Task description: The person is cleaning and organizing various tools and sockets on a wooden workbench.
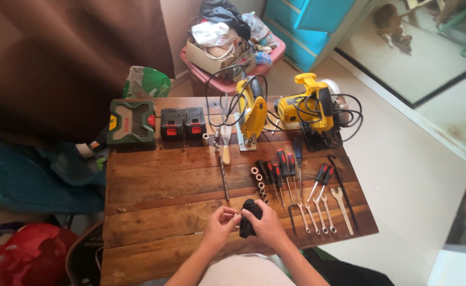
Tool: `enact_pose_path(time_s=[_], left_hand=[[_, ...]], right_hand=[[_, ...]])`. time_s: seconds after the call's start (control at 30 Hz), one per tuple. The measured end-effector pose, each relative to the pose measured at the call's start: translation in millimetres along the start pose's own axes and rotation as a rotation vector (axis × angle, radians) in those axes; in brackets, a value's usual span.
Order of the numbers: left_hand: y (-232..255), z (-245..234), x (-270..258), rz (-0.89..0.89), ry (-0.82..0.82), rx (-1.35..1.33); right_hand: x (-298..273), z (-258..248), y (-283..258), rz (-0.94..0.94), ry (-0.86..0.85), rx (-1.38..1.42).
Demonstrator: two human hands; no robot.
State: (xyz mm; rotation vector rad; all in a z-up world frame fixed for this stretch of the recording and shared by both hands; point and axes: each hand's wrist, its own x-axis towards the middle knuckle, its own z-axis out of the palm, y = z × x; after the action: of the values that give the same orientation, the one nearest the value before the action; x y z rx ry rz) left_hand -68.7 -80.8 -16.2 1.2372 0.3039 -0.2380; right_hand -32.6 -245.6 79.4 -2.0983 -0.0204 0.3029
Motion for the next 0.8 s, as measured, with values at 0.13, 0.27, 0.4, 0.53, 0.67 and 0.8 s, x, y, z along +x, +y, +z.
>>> enact_pose_path(time_s=[0.13, 0.27, 0.4, 0.53, 0.67, 0.8], left_hand=[[-10.5, 4.8, 4.0, 0.028, -0.044, -0.083], [-3.9, 6.2, 1.4, 0.030, 0.013, -0.107], [-9.3, 10.2, 2.3, 0.004, 0.163, -0.149], [-1.7, 16.1, 2.7, -0.007, 0.250, -0.174], [11.5, 24.8, 1.1, 0.020, 0.235, -0.180], [38.5, 35.9, -9.5, 0.162, 0.109, -0.033]], right_hand=[[8.0, -8.5, -6.3, 0.171, -0.077, 0.001], [11.3, -11.6, -8.0, 0.105, -0.100, -0.044], [0.4, -16.1, -29.0, -0.047, -0.090, 0.055], [-0.9, -24.2, -26.5, -0.176, -0.235, 0.072], [-3.4, -42.1, -49.5, -0.207, -0.297, -0.018], [-4.1, -58.5, -59.2, -0.004, -0.388, -0.033]])
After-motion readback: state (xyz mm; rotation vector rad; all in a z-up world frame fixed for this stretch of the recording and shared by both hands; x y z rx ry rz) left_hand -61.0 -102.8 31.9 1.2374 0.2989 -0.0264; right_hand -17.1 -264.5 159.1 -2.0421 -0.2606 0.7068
